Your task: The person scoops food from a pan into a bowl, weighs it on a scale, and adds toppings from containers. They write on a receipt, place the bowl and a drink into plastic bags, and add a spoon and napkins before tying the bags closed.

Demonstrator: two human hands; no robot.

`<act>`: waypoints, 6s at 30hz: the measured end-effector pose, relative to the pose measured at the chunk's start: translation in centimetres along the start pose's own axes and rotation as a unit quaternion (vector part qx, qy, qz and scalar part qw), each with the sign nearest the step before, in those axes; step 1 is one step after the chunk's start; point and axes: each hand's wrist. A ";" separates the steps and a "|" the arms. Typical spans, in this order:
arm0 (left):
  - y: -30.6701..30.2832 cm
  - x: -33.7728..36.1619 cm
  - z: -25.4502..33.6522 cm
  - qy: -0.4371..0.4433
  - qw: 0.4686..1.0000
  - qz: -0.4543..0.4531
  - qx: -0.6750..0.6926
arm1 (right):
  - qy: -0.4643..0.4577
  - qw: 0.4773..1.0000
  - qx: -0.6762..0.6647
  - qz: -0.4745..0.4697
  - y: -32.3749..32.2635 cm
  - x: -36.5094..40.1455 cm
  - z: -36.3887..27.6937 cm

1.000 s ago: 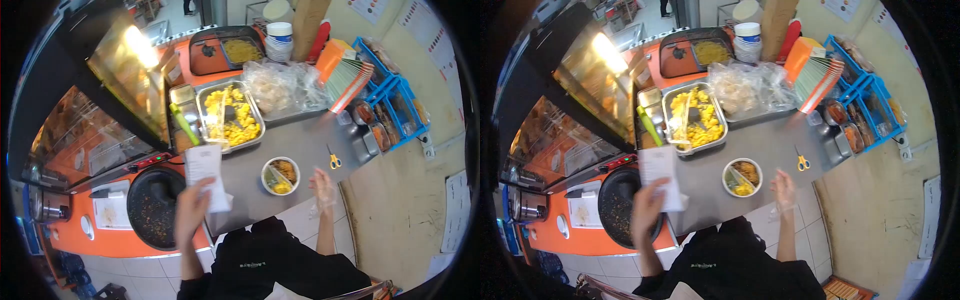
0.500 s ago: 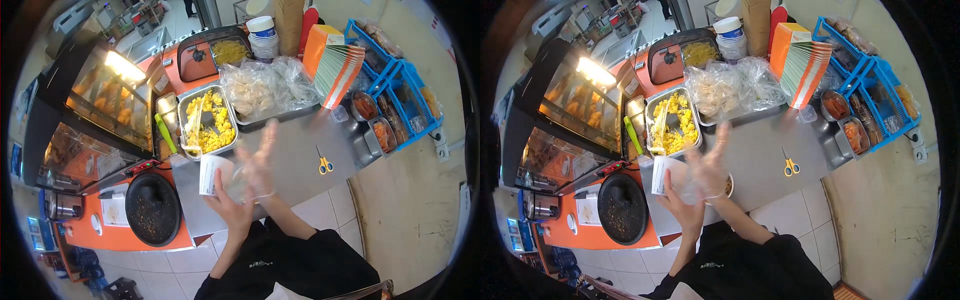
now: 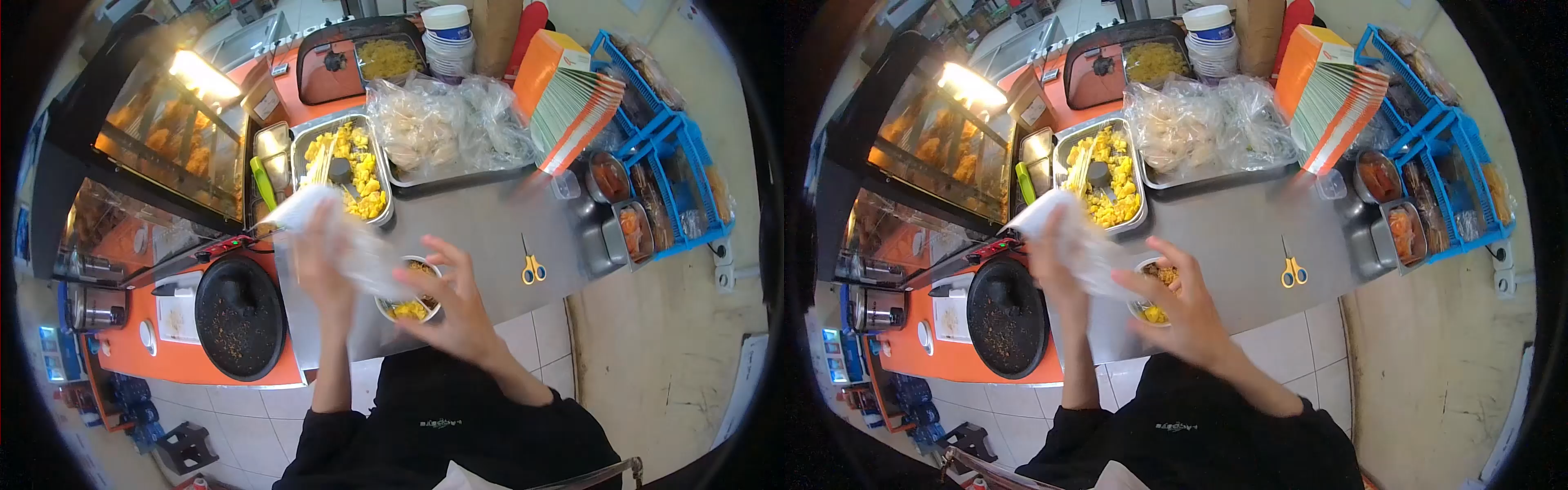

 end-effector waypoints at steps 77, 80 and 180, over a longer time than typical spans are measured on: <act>-40.4 138.7 88.6 0.615 -0.126 -0.758 0.174 | 0.245 -0.232 0.260 0.905 15.9 141.2 -46.8; -38.2 139.9 88.7 0.727 -0.017 -0.650 0.220 | 0.171 -0.143 0.153 0.963 9.1 142.9 -37.8; -38.1 137.0 89.7 0.810 -0.046 -0.553 0.190 | 0.730 0.273 0.136 0.611 9.5 152.4 -37.1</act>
Point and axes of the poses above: each hand's wrist, its own x-axis away from the middle knuckle, its own y-axis out of the palm, z = x × y, and after that the axes turned 5 degrees about -y, right-handed
